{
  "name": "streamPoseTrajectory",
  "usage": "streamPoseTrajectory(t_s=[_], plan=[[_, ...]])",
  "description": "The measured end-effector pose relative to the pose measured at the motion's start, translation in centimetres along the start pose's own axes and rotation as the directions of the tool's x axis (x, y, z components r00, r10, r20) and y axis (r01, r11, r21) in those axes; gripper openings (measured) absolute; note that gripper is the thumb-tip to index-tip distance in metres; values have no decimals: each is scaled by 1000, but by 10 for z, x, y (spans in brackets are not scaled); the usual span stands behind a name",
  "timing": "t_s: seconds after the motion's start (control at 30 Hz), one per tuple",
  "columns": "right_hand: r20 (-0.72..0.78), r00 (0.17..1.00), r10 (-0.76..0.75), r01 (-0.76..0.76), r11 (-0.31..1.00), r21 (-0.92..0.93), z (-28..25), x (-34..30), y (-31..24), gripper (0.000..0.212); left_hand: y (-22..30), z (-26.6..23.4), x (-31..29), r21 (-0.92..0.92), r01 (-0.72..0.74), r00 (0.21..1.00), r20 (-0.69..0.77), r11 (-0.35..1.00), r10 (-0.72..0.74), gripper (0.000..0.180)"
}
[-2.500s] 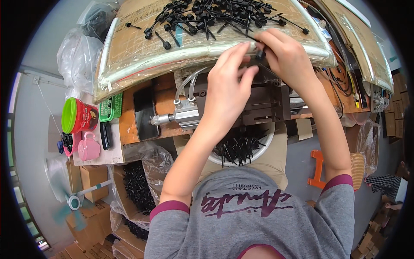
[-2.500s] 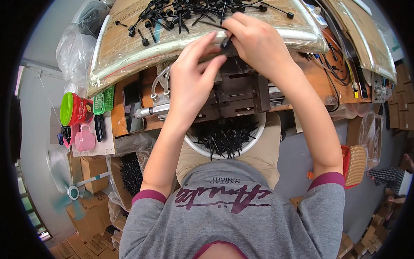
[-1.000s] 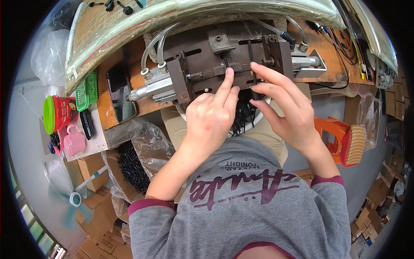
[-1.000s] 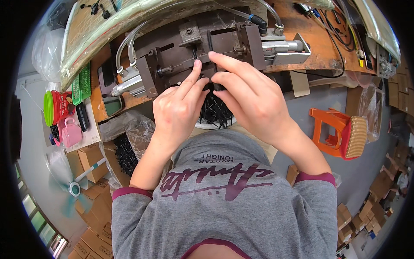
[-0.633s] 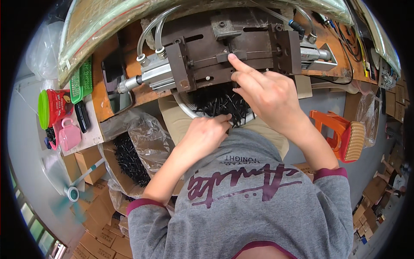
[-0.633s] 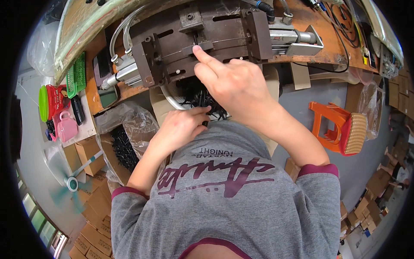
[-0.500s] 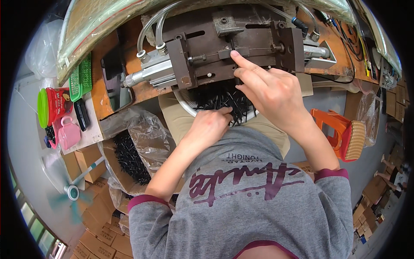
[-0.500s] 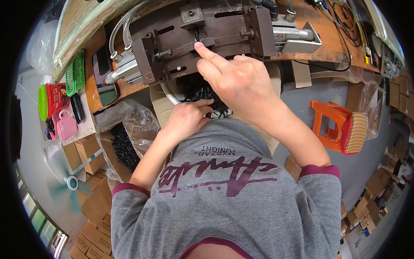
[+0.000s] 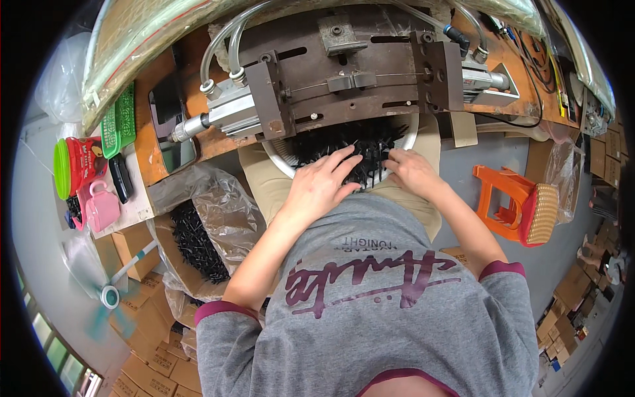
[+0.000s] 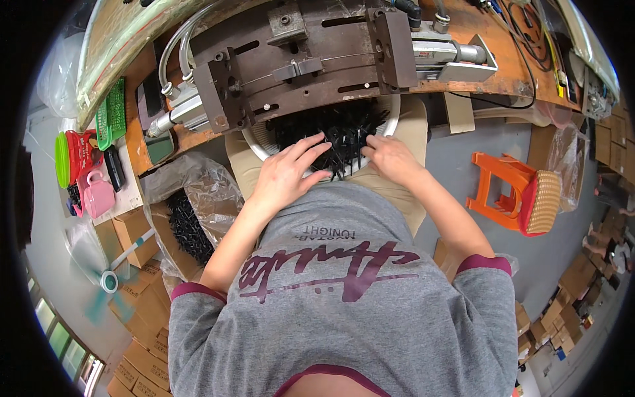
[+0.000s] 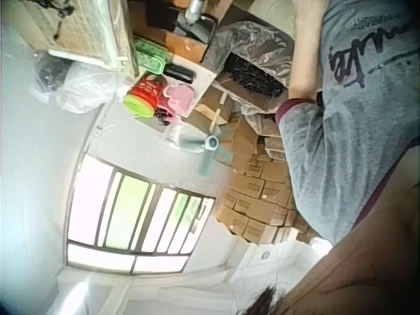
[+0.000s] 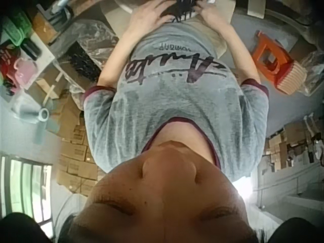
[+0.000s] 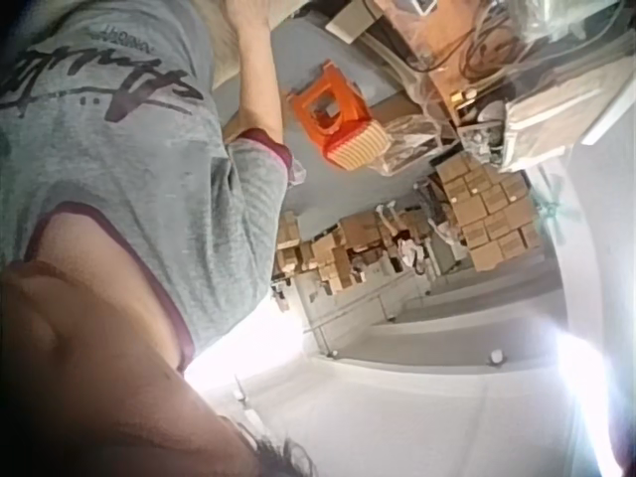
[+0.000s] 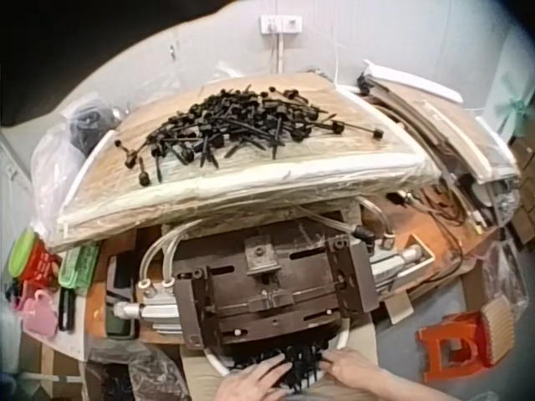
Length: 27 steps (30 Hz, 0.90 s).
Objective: Assembling small black plastic components using a pneumatic or manual press machine.
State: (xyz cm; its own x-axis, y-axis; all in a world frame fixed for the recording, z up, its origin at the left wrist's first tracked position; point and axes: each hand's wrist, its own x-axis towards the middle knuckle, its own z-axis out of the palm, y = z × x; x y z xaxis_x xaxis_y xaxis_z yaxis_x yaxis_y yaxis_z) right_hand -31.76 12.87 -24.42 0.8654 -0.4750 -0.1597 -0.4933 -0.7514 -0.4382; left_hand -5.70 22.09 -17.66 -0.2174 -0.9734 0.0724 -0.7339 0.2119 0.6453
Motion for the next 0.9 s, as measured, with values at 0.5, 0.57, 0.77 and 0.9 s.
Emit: streamPoseTrajectory(t_s=[0.5, 0.57, 0.77, 0.9], plan=[[44, 873, 485, -41, -16, 999, -128, 4, -73, 16, 54, -53, -1, -520, -25, 999, -33, 854, 9, 51], [8, 900, 437, 5, -28, 1000, -140, 13, -83, 13, 64, -60, -2, -574, -102, 993, -104, 812, 51, 46], [-91, 937, 337, 77, 55, 996, -181, 43, -95, 12, 81, -95, 2, -653, -124, 971, -236, 747, -45, 46], [-146, 953, 266, 118, 119, 986, -216, 68, -97, 12, 86, -116, 17, -675, -119, 935, -324, 729, -147, 42]])
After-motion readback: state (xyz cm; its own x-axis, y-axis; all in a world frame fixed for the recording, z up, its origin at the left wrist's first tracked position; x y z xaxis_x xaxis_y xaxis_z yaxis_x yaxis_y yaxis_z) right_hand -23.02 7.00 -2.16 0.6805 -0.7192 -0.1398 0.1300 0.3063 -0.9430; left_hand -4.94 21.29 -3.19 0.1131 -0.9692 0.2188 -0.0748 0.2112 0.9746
